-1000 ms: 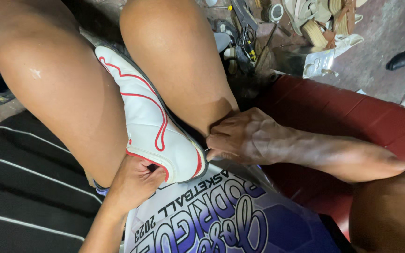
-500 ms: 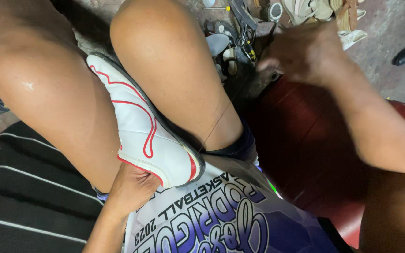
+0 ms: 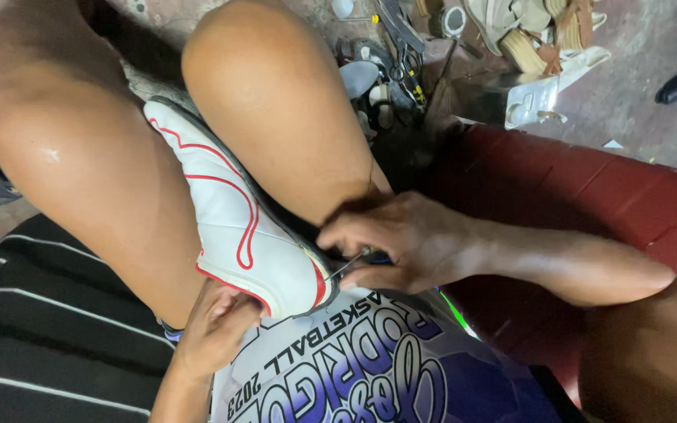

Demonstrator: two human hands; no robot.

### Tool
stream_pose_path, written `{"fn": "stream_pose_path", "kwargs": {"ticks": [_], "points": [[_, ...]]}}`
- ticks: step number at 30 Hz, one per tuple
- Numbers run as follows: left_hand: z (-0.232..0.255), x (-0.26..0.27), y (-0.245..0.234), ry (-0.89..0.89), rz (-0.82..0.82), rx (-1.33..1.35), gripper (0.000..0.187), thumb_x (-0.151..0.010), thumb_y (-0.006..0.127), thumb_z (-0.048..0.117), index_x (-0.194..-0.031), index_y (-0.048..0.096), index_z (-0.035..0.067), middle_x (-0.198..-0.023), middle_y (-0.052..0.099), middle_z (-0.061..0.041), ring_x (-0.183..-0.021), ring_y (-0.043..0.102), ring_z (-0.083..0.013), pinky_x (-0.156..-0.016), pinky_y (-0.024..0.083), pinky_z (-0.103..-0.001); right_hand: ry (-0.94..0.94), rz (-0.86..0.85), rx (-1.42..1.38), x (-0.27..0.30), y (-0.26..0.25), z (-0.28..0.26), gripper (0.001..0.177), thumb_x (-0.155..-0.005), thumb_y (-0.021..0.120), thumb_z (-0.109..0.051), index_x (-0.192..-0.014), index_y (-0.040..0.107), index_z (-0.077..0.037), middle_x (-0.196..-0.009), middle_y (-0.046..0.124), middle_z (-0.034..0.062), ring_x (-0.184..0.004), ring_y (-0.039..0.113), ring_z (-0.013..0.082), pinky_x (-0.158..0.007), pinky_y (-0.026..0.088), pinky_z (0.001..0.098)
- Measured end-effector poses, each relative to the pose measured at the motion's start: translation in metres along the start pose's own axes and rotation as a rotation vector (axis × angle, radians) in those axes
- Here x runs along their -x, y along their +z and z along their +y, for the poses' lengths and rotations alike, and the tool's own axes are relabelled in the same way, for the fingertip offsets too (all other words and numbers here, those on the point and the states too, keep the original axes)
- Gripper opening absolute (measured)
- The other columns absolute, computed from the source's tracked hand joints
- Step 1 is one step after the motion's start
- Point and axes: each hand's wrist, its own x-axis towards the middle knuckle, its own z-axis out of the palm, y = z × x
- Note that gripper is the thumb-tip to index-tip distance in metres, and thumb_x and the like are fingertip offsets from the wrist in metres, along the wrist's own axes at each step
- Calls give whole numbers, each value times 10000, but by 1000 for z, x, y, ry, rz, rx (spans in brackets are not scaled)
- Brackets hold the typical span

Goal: The person is repairing a white and red shoe by hand-sewing the sole to the upper. They use a needle and thread to stitch along the edge of the shoe, pulling the thread tight after each pass.

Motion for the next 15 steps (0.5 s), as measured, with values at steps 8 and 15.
{"fn": "stream_pose_path", "kwargs": {"ticks": [8, 15], "points": [[41, -11, 34, 61, 119, -277, 73, -906, 737, 66, -939, 712, 6, -794, 681, -14, -721, 597, -87, -665, 521, -276, 22, 0, -155, 0, -3, 12, 71, -954, 672, -131, -945, 673, -61, -828, 731, 54, -713, 748, 169, -626, 563, 309], [23, -2, 10, 279, 176, 52, 264, -900, 664, 64, -1150, 653, -20, -1018, 695, -19, -919, 629, -96, -828, 520, -276, 91, 289, -183, 32, -55, 12, 107, -927, 714, 14, -1022, 694, -34, -920, 740, 64, -850, 707, 140, -756, 569, 275]]}}
